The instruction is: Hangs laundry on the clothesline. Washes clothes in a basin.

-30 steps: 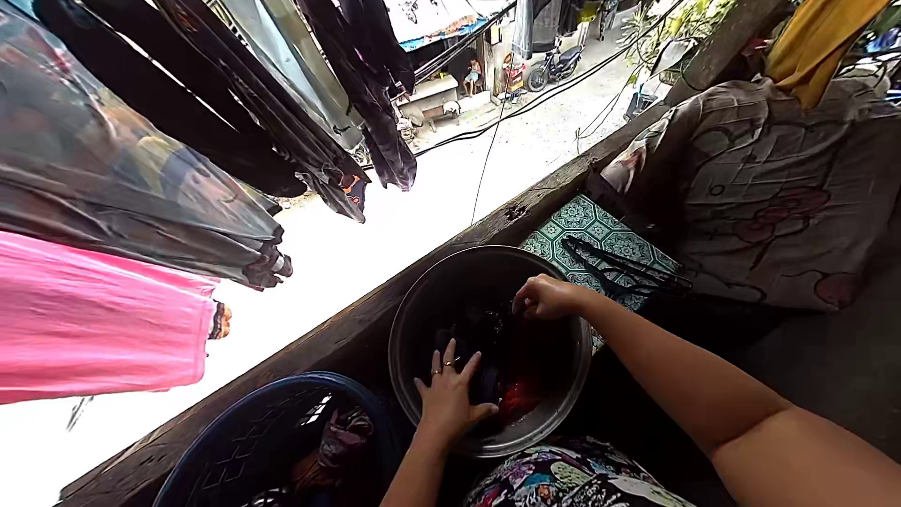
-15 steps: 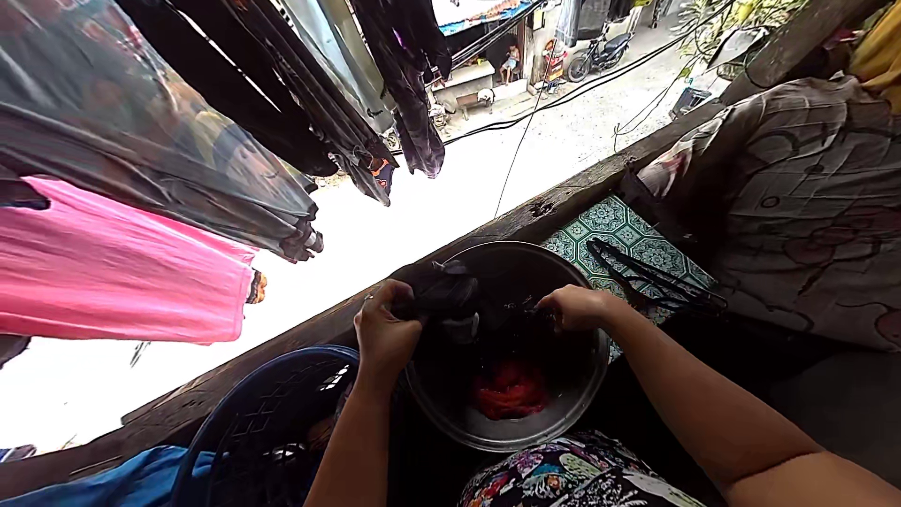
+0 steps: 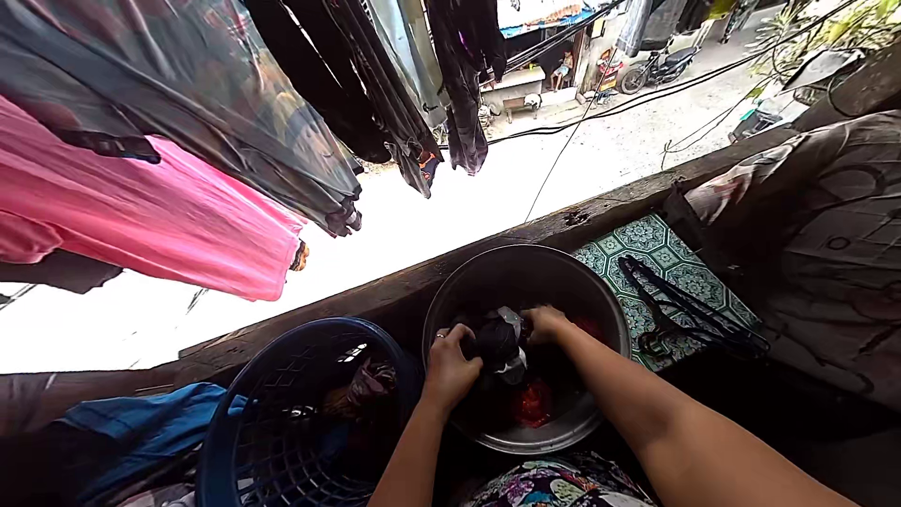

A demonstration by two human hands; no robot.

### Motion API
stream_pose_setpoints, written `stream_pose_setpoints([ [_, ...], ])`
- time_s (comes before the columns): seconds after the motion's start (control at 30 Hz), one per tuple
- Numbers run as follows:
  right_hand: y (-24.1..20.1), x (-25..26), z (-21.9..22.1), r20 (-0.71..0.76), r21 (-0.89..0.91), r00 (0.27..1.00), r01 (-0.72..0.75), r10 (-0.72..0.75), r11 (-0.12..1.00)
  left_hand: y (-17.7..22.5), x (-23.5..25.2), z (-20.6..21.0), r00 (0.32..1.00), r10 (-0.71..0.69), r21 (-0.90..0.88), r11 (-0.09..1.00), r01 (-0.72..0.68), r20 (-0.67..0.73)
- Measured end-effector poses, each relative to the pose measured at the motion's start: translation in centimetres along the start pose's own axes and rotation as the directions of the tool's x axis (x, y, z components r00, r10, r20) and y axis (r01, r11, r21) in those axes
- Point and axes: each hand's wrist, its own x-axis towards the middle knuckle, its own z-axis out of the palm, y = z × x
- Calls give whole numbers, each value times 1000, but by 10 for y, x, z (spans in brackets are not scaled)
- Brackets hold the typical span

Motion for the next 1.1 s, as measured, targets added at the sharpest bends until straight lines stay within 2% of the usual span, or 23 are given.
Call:
stream_pose_setpoints([
  [0.07, 7, 2, -3, 38, 8, 996, 80, -80, 997, -18, -2, 21, 987, -81, 93, 993, 69, 138],
  [0.13, 10, -10, -10, 53, 50, 987, 152, -154, 987, -23, -5, 31, 950, -130, 226, 972, 65, 285],
  [0.23, 6, -50, -32, 16, 110, 968, 247, -251, 963, -19, -6, 41, 874, -182, 434, 900, -36, 450],
  [0.3, 1, -84, -54, -10, 157, 956, 290, -292, 944, -17, -4, 52, 831, -217, 535, 837, -112, 512],
  [0.4, -1, -122, -81, -163, 308, 917, 397, -363, 865, -17, 4, 65, 823, -228, 576, 806, -140, 520],
  [0.5, -1, -137, -92, -248, 304, 903, 416, -350, 857, -17, 17, 60, 847, -225, 473, 880, -35, 481],
  [0.57, -3, -136, -88, -301, 225, 907, 367, -294, 903, -19, 23, 49, 881, -209, 373, 927, 40, 425],
  [0.63, -7, -132, -81, -317, 204, 932, 249, -177, 947, -18, 23, 41, 906, -184, 307, 949, 64, 382],
  [0.7, -8, -125, -72, -333, 242, 941, 149, -63, 959, -14, 19, 36, 918, -165, 284, 957, 60, 361],
  [0.77, -8, -123, -65, -387, 293, 921, 153, -29, 944, -7, 15, 31, 924, -157, 265, 962, 63, 349],
  [0.83, -16, -127, -69, -406, 327, 913, 187, -41, 926, 1, 10, 29, 938, -112, 217, 975, 41, 328],
  [0.93, -25, -128, -79, -456, 305, 886, 244, -84, 920, 10, 6, 36, 969, 26, 130, 990, -60, 247],
  [1.0, -28, -122, -90, -468, 321, 881, 247, -73, 914, 15, 7, 42, 969, 111, 181, 972, -152, 220],
  [1.07, -27, -108, -95, -447, 280, 894, 189, -46, 941, 16, 8, 51, 939, 124, 284, 933, -220, 321],
  [1.1, -26, -99, -94, -392, 242, 920, 113, -9, 964, 13, 9, 58, 908, 79, 317, 922, -224, 411],
])
